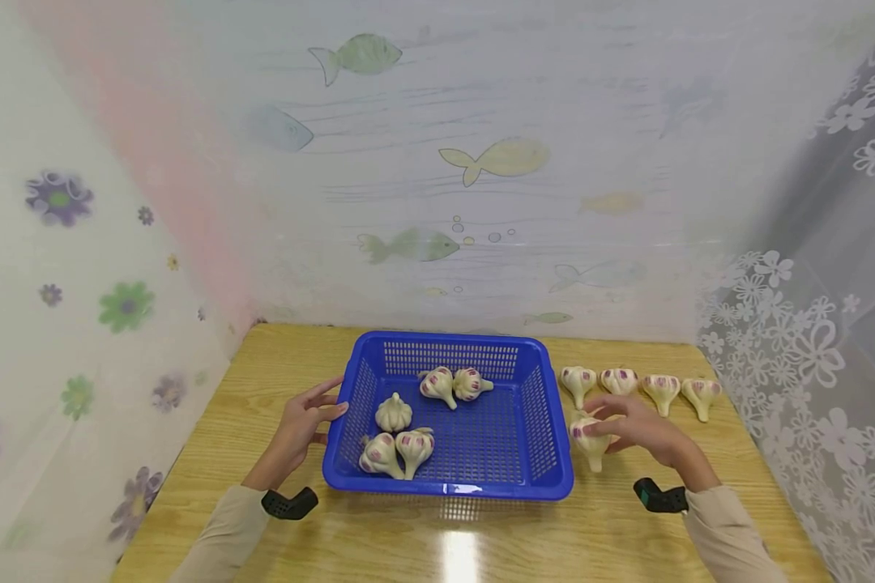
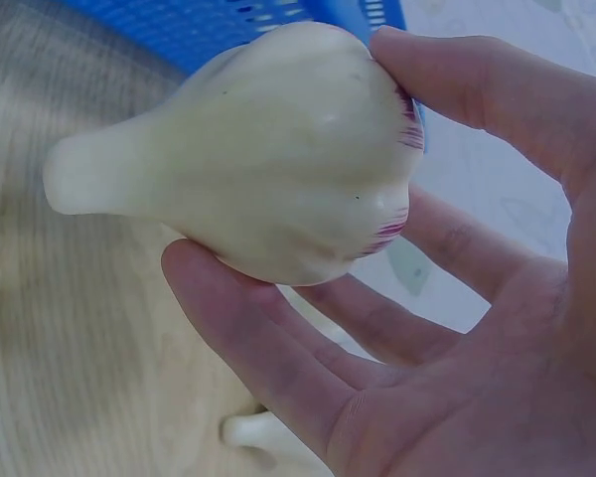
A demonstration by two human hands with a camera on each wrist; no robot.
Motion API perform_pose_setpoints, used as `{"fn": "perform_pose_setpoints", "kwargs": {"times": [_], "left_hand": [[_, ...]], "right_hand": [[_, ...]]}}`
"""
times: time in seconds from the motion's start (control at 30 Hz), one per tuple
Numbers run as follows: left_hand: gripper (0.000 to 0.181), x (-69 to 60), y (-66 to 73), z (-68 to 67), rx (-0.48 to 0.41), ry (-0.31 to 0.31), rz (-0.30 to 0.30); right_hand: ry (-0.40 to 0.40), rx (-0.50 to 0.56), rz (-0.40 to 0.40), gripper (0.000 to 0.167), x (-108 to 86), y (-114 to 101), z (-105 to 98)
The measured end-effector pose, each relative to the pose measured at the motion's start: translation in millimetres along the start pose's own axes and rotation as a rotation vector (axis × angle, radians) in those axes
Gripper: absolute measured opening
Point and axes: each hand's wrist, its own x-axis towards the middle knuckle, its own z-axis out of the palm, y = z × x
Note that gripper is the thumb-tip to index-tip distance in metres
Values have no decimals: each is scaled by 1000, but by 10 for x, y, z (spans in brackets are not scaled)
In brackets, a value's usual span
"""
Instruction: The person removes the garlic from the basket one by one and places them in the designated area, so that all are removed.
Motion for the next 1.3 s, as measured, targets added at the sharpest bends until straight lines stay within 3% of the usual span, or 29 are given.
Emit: {"fn": "perform_pose_setpoints", "kwargs": {"times": [1.3], "left_hand": [[52,-13,11,-9,-1,-1,-6]], "right_hand": [[121,-10,159,59,184,428,81]]}}
